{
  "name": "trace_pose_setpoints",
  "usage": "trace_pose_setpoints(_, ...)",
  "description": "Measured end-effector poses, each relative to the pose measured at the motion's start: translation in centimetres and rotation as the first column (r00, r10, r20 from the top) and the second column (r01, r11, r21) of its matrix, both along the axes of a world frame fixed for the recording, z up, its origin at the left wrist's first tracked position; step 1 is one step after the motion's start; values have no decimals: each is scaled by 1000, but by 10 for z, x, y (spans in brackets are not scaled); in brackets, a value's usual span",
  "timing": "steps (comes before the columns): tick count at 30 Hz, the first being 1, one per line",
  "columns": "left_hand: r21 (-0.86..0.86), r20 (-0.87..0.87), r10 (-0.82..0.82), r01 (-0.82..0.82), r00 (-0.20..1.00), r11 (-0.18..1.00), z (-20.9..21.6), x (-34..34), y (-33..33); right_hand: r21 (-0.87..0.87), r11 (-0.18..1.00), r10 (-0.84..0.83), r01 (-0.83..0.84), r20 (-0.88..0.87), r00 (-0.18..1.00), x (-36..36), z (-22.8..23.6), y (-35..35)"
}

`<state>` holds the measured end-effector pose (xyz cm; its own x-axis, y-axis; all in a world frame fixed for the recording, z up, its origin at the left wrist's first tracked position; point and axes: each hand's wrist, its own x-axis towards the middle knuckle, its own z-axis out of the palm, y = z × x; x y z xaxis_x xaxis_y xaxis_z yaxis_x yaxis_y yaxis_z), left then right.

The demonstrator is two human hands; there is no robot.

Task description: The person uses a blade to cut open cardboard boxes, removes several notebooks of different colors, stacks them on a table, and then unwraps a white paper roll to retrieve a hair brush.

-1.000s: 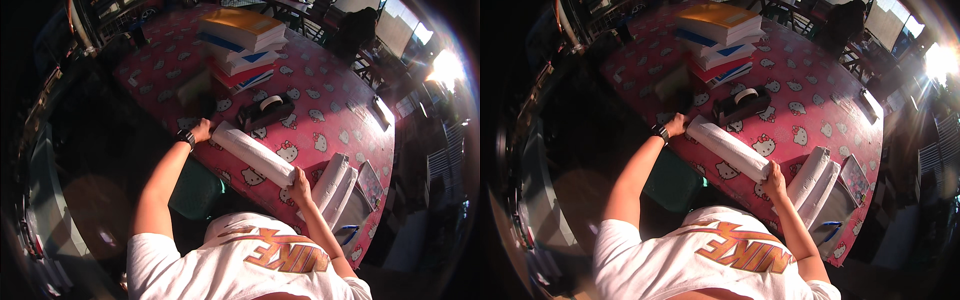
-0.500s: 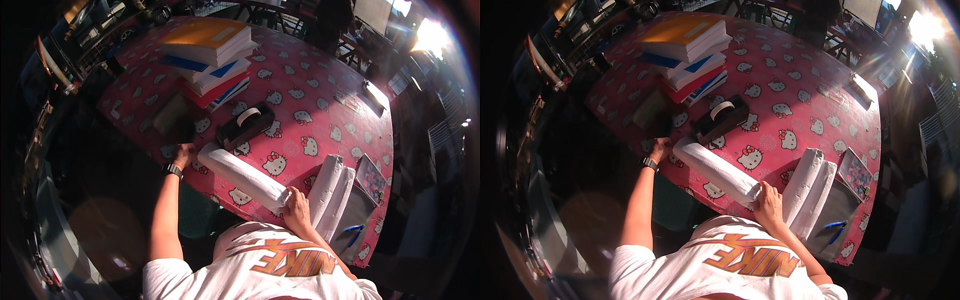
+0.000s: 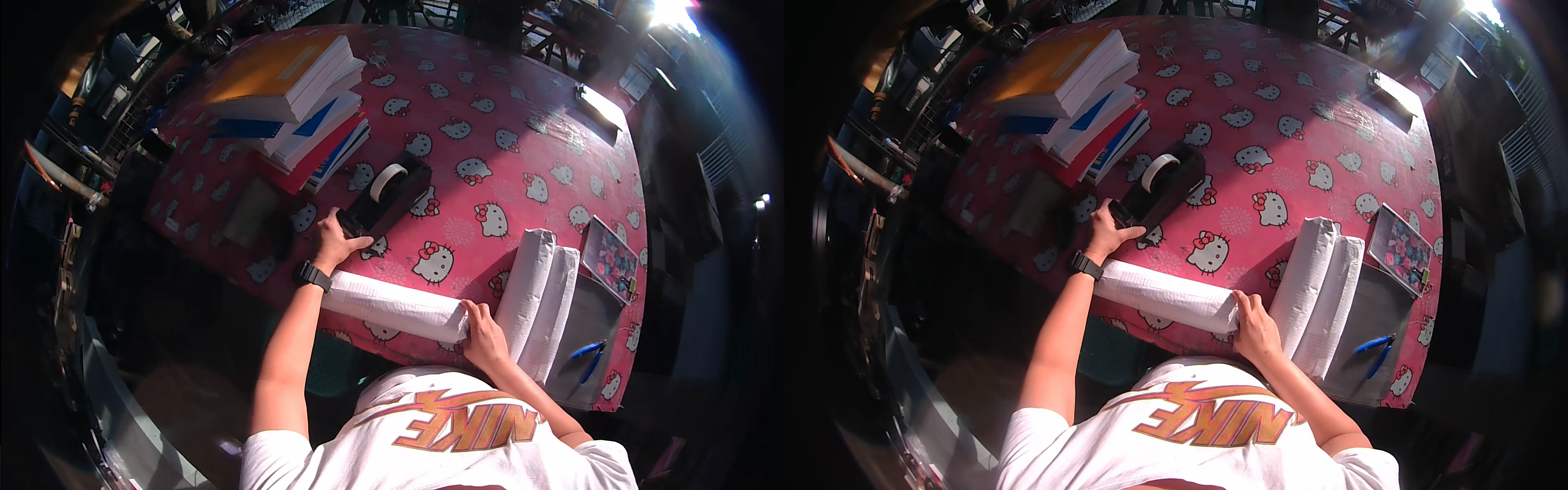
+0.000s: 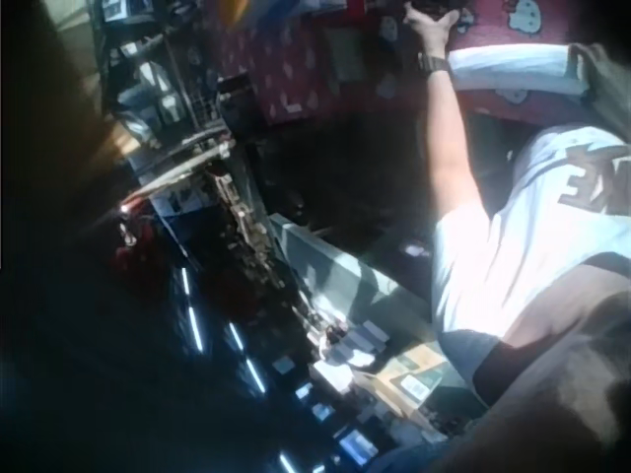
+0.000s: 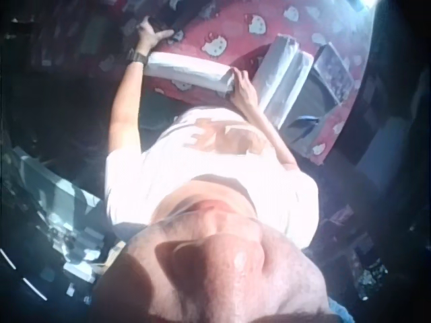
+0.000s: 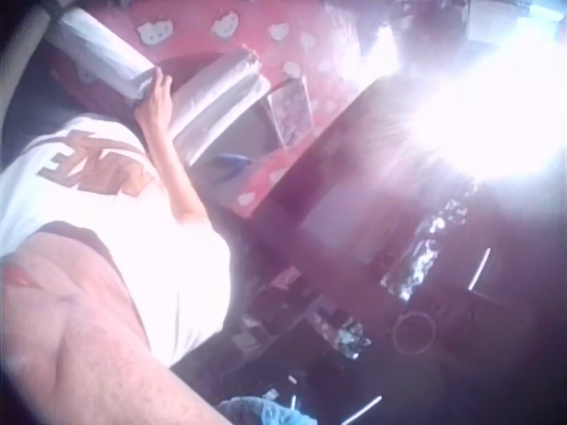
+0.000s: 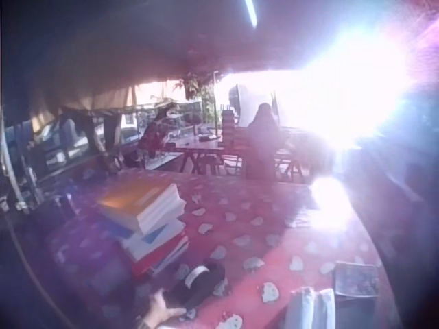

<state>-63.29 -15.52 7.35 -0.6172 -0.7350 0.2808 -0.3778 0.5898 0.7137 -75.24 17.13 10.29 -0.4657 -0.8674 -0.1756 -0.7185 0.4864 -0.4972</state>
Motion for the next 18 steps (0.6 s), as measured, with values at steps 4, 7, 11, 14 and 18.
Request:
trace_pose_setpoints(4, 43, 237, 64, -76, 969, 996, 7, -97, 32, 2, 999, 36, -36, 41, 999, 0, 0, -1)
trace_pose_setpoints(7, 98, 300, 100, -135, 949, 986, 14, -170, 47, -45, 996, 79, -78, 28, 996, -1, -1, -2)
trace_pose_setpoints(11, 205, 184, 103, -141, 977, 969, 19, -218, 63, -60, 997, 56, -51, 81, 995, -5, -5, 4)
trace_pose_setpoints(14, 384, 256, -72, -33, 964, 923, -15, -184, 12, -156, 982, 123, -107, 94, 988, 8, 0, -7)
trace_pose_setpoints(18, -50, -30, 21, -23, 999, 998, 1, -82, 21, -169, 985, 30, -25, 26, 999, -6, -18, 2)
